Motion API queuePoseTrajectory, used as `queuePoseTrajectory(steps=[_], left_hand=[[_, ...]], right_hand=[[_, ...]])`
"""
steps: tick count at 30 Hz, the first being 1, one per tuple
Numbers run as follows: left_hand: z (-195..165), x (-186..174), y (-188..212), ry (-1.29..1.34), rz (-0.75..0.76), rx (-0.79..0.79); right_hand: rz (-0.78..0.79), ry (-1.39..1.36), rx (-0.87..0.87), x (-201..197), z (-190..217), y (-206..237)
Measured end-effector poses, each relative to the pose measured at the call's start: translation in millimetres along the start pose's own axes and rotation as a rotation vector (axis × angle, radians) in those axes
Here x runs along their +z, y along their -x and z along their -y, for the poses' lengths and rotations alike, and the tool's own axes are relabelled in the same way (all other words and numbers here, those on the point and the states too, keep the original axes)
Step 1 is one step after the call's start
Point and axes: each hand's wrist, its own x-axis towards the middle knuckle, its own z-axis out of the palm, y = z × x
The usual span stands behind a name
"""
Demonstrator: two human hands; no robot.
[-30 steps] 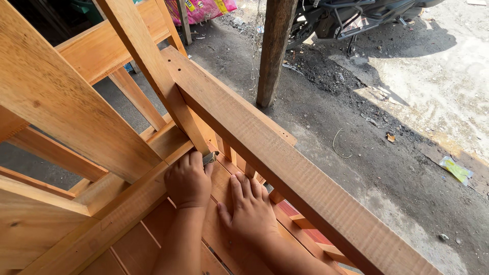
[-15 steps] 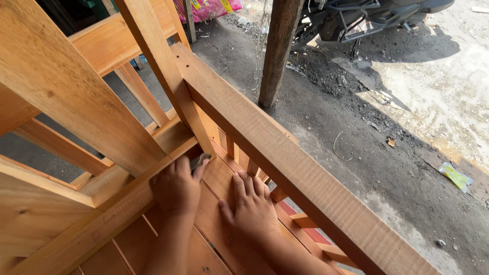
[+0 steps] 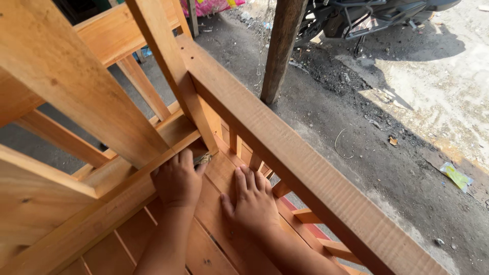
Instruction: The person sands a wooden chair with a sanding block, working over the seat slats, inner rails, and corners. They rotate and reposition the chair to reach the backrest and side rails, sanding the flat surfaces and edges by hand.
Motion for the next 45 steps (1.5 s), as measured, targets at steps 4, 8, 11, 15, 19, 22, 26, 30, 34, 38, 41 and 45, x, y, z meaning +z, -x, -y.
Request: queuePoseTrajectory(steps=[4,8,11,15,19,22,26,30,34,38,41,45], left_hand=[[8.6,-0.3,1.7,-0.022,-0.129,0.114],[41.9,-10.7,21.0,-0.071,-0.066,0.065],[101.1,-42.8,59.9,-0.195,-0.100,0.065],[173.1,-96.1,109.4,-0.353,-0.124,-0.030],[213.5,-135.8,159.6,-0.449,-0.028,-0.264],[204.7,-125.5,189.0,-0.052,-0.024,-0.554],[138.1,-82.9,186.9,0.852,0.022,-0.709],[49.2,-71.9,141.3,1.588,0.035,-1.078],[-18.6,-88.2,95.8,1.637,0.270,-1.138],[-26.8,-106.9,74.3,0.976,0.057,-0.725],[-8.4,-113.3,72.2,0.580,-0.379,-0.214],[9.5,-101.8,59.1,0.774,0.065,-0.365]], right_hand=[[-0.036,0.034,-0.005,-0.7,5.1,0.0],[0.007,0.001,-0.008,-5.3,9.1,2.2],[-0.007,-0.006,-0.032,-9.8,10.5,2.7],[-0.017,-0.002,-0.031,-11.5,13.7,4.8],[-0.032,-0.015,-0.026,-8.2,16.1,6.4],[-0.038,-0.045,-0.025,-6.7,13.8,5.8],[-0.054,-0.102,-0.184,-9.1,12.0,20.2],[-0.098,-0.510,-0.450,-1.1,29.3,60.7],[0.344,-1.467,0.372,23.7,50.9,63.7],[0.065,-1.240,0.367,30.0,28.4,23.0],[-0.025,-0.941,0.042,21.4,3.8,-1.0],[0.003,-1.083,0.071,14.5,3.0,-29.7]])
